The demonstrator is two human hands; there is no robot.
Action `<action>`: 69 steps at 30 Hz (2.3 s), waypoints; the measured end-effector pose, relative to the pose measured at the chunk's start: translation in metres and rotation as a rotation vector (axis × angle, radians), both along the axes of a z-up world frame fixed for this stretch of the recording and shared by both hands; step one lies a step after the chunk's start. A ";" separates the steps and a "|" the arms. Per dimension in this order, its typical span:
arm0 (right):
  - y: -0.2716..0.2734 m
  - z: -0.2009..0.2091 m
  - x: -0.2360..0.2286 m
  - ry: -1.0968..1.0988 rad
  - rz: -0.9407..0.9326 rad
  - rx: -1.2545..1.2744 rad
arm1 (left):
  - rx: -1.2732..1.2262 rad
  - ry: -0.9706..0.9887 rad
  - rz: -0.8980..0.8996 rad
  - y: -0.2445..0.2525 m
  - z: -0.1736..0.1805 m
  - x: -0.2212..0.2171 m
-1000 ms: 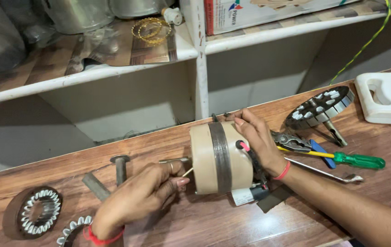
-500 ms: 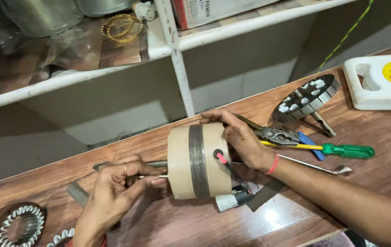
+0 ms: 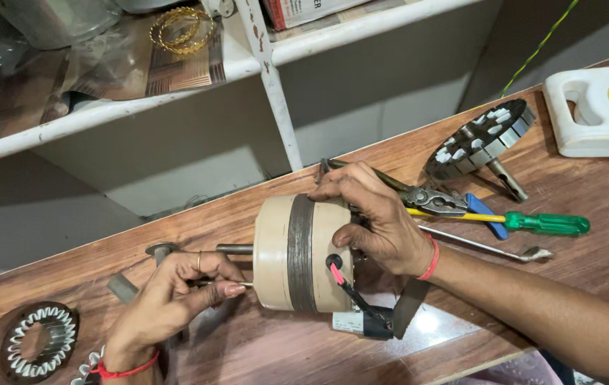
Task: The person assembles a cylindrical motor by inserting a metal rod into the shaft, tightening screws on the end cap, and fitting a toothed metal ring onto the body. The person uses a screwdriver and pliers to secure components.
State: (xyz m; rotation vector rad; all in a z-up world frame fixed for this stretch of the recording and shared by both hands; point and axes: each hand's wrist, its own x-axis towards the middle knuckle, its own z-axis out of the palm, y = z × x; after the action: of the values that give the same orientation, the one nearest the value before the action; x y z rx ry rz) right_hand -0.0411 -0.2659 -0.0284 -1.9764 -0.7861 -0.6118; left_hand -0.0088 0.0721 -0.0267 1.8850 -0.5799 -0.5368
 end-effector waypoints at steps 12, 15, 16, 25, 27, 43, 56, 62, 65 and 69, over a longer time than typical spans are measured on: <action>-0.007 -0.022 0.028 0.285 0.139 0.326 | 0.048 -0.174 -0.022 0.012 0.005 0.002; -0.017 -0.030 0.044 0.410 0.097 0.479 | 0.135 -0.007 0.039 0.022 0.007 0.008; -0.021 -0.033 0.049 0.431 0.096 0.529 | 0.215 0.007 0.141 0.027 0.009 0.006; -0.032 -0.028 0.055 0.356 0.148 0.525 | -0.097 -0.435 0.599 0.003 0.062 -0.031; -0.030 -0.017 0.044 0.204 0.117 0.346 | 0.131 -0.597 0.578 -0.030 0.072 -0.031; -0.048 0.037 0.023 -0.413 -0.284 -0.310 | 0.445 -1.432 0.634 -0.156 0.081 -0.043; -0.079 0.029 0.045 0.603 -0.133 -0.532 | 0.551 -0.458 0.449 -0.139 0.082 -0.033; -0.098 0.045 0.034 0.898 0.136 -0.443 | 0.327 -0.401 0.423 -0.095 0.076 0.005; -0.096 0.039 0.034 0.948 0.100 -0.577 | 0.228 -0.388 0.394 -0.085 0.066 0.017; -0.074 0.020 0.033 0.815 0.193 -0.749 | 0.198 -0.361 0.372 -0.078 0.056 0.022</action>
State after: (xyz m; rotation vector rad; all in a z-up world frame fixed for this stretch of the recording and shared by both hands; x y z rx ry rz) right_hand -0.0080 -0.3399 -0.0086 -2.4661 -0.7025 0.6923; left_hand 0.0130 -0.0061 0.0294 2.2332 -0.3997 -0.0079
